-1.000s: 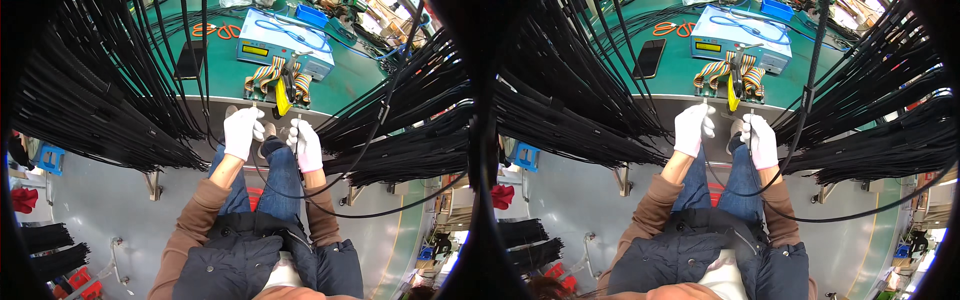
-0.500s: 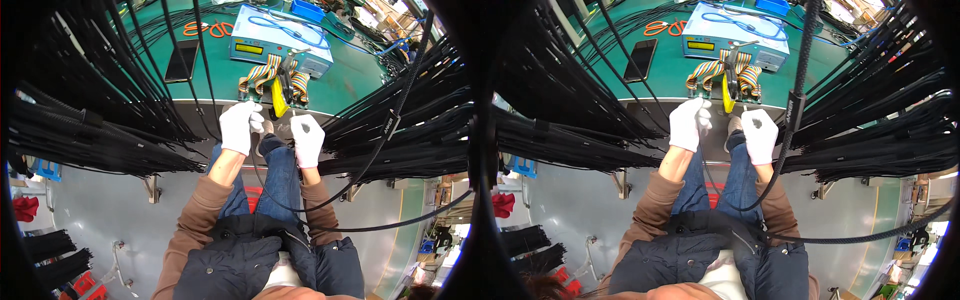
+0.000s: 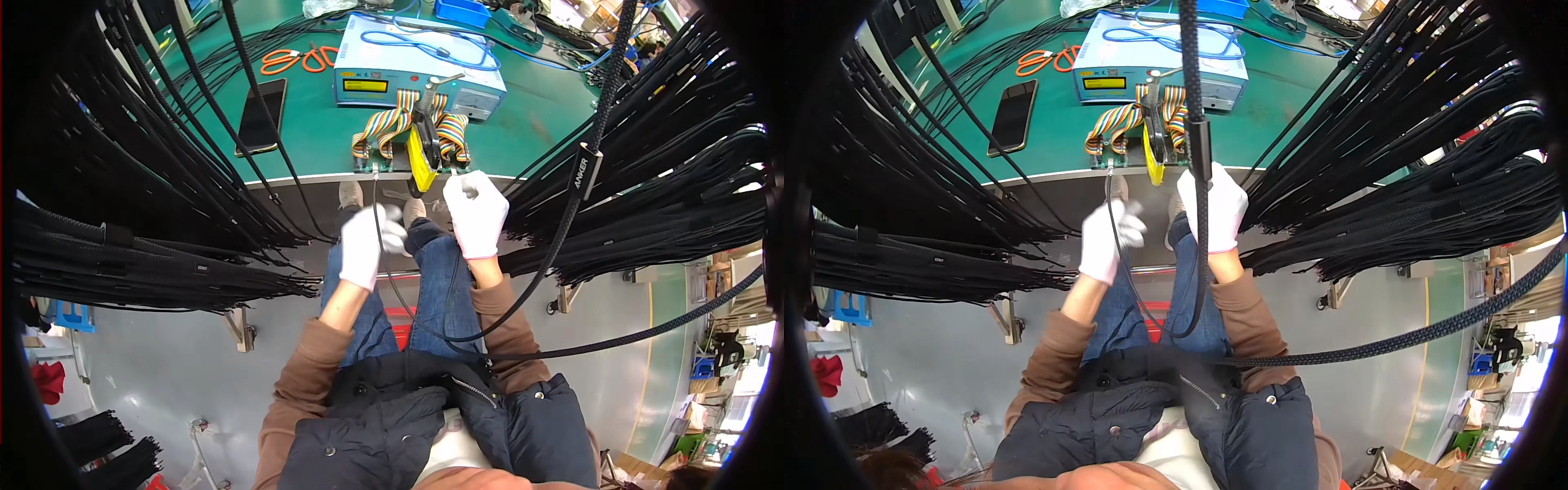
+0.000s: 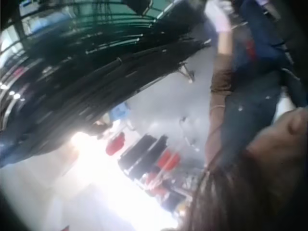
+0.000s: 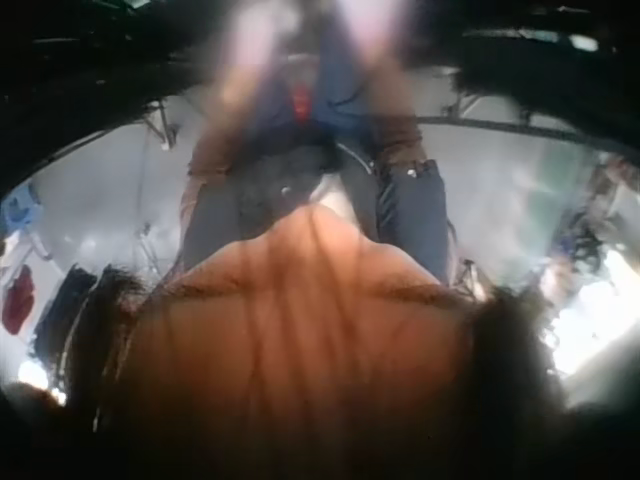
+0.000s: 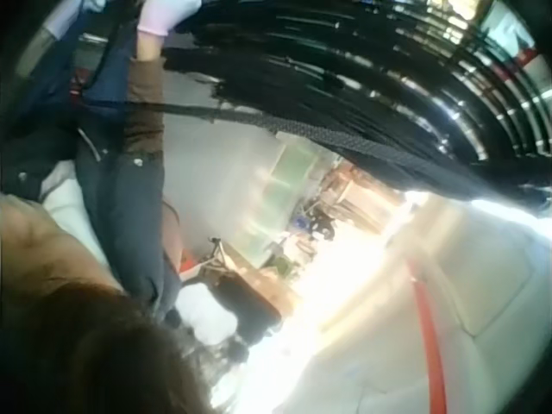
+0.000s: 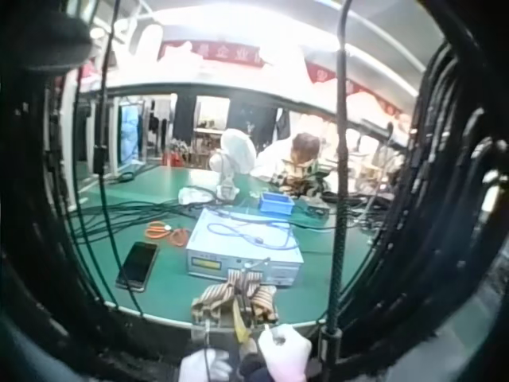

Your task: The person tests cables by taking them from a rack, inserting their connectors into a testing machine on the table, and hanging the tested cables onto another rack.

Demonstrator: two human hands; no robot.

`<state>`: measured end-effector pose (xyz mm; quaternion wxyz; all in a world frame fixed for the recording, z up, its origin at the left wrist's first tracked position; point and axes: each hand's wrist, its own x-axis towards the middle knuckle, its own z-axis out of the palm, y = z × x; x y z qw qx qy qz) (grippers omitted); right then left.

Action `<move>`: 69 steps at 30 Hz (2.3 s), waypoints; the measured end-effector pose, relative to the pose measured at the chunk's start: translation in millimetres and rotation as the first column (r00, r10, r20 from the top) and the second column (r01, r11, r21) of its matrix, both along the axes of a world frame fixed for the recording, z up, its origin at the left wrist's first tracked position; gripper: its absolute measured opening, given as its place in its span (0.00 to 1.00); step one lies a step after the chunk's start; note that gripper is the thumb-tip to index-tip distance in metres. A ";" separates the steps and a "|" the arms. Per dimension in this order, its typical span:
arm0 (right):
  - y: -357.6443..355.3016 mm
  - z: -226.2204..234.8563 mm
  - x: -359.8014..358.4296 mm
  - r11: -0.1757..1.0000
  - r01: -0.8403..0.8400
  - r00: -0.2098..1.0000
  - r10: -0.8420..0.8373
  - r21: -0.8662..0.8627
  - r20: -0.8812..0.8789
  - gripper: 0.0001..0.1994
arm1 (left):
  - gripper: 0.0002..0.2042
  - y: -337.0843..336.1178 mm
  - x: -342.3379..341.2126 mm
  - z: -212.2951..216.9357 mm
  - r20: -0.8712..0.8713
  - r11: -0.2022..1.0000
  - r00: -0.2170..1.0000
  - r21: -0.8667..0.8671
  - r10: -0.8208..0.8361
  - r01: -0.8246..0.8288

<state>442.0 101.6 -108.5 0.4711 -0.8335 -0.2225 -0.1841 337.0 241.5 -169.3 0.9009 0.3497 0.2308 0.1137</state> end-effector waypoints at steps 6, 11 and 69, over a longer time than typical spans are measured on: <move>-4.0 9.1 4.6 0.981 0.027 0.996 -0.010 -0.190 0.087 0.04 | 0.09 -109.4 -45.5 -21.0 0.015 0.079 0.709 0.995 -0.705 0.058; -23.2 100.7 -17.9 0.925 0.040 0.964 0.064 -0.377 0.260 0.05 | 0.18 -97.9 -51.2 57.8 0.520 0.741 0.836 0.490 0.173 -0.458; -31.8 -16.3 -86.8 0.711 -0.442 0.633 0.679 0.546 -0.371 0.11 | 0.11 -56.9 -18.9 -53.7 -0.261 0.848 0.912 -0.509 -0.317 0.149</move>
